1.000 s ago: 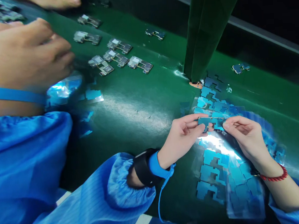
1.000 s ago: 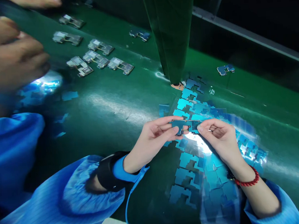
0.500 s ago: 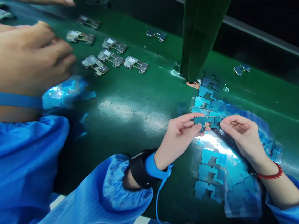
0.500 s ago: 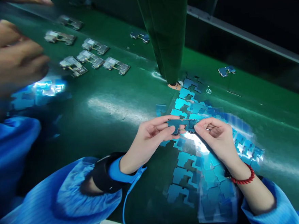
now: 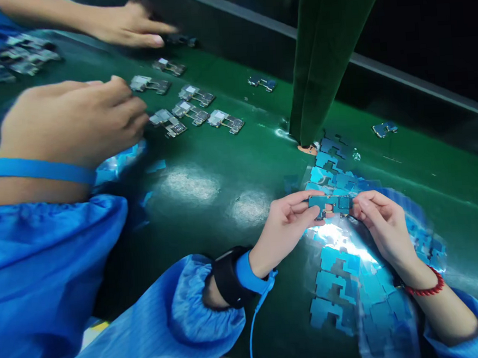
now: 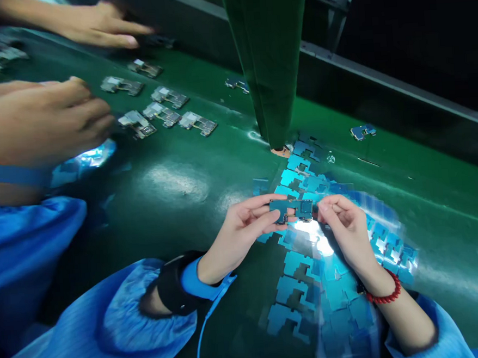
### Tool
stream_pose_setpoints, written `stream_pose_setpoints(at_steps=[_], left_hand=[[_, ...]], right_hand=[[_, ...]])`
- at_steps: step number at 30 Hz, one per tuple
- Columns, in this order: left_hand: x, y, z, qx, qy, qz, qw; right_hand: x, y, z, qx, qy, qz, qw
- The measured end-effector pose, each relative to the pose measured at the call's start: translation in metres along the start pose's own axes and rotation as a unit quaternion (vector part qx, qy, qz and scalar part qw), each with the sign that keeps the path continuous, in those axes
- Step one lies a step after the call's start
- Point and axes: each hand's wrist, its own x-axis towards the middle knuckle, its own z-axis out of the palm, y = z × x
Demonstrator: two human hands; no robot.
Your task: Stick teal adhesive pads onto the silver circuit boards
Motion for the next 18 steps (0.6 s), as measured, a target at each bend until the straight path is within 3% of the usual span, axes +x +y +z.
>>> stream_pose_setpoints(at_steps=[8,18], left_hand=[[0.001,-0.003,-0.001,0.024,-0.017,-0.002,1.0],[0.004,-0.004,-0.001,0.031,-0.018,-0.001,0.999]], right_hand=[[0.001,0.003,0.013,-0.03,0.007,0.006,1.0],[0.006,0.016,0.014,-0.053,0.015,-0.036,0.998]])
